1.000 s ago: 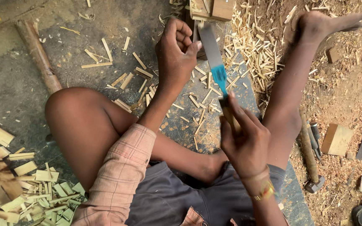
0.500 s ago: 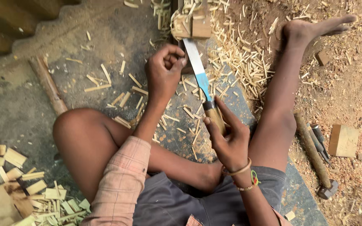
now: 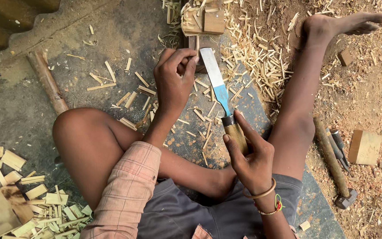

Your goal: The person is sitting on the ground and using a chisel and hammer to carve a small piece of wood. They repeatedly strike the chisel with the hammer to shape the wood, creating wood shavings.

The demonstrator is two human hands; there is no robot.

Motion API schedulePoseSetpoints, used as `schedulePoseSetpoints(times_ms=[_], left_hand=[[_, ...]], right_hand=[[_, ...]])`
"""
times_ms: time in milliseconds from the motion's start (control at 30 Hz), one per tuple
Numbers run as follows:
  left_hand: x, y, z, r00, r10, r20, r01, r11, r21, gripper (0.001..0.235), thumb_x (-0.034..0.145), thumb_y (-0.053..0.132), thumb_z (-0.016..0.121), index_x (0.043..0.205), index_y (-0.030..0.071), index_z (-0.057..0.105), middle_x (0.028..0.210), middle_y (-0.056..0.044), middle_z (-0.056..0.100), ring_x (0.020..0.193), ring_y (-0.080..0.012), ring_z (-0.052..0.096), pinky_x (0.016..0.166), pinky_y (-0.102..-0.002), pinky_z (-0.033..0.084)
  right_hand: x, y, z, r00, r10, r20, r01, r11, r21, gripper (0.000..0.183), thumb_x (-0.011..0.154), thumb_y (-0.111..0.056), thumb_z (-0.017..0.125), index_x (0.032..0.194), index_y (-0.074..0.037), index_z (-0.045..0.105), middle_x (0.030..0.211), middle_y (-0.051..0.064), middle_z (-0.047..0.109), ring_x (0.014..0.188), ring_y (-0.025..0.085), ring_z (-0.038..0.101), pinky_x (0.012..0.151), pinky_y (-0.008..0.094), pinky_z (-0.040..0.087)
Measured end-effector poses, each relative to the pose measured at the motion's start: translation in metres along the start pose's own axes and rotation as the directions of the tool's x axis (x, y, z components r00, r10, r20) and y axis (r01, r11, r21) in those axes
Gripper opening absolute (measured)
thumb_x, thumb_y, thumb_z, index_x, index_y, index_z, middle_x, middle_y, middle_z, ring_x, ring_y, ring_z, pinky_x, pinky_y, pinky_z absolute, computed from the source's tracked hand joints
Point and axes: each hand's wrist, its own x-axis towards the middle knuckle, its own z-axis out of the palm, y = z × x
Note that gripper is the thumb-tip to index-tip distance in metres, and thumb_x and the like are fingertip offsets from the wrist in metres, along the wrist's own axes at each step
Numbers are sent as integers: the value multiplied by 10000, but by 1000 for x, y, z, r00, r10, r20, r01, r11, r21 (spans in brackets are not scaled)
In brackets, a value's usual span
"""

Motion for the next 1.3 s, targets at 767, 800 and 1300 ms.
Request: schedulePoseSetpoints(times_ms=[767,800,1300], left_hand=[[4,-34,13,990,141,-25,-142,989,-40,139,964,3,722,919,60,604,761,-14,495,671,-145,508,670,-350,445],[4,-34,13,990,139,-24,-140,989,-41,140,960,1,723,920,61,603,757,-15,495,671,-147,507,675,-349,446],[8,-23,15,999,-23,37,28,989,-145,114,921,-5,724,924,55,627,806,-2,526,652,-76,485,584,-274,424]], right_hand=[[0,-5,2,984,-173,41,177,954,-240,490,949,-14,732,1419,39,604,1232,209,742,1079,185,741,913,291,564],[-1,-8,4,983,-177,37,181,947,-264,491,945,-14,740,1416,36,609,1208,210,745,1063,194,749,914,295,563],[24,-18,30,977,-209,-43,192,950,-245,527,949,-32,736,1456,-25,591,1085,195,758,949,167,749,851,312,574]])
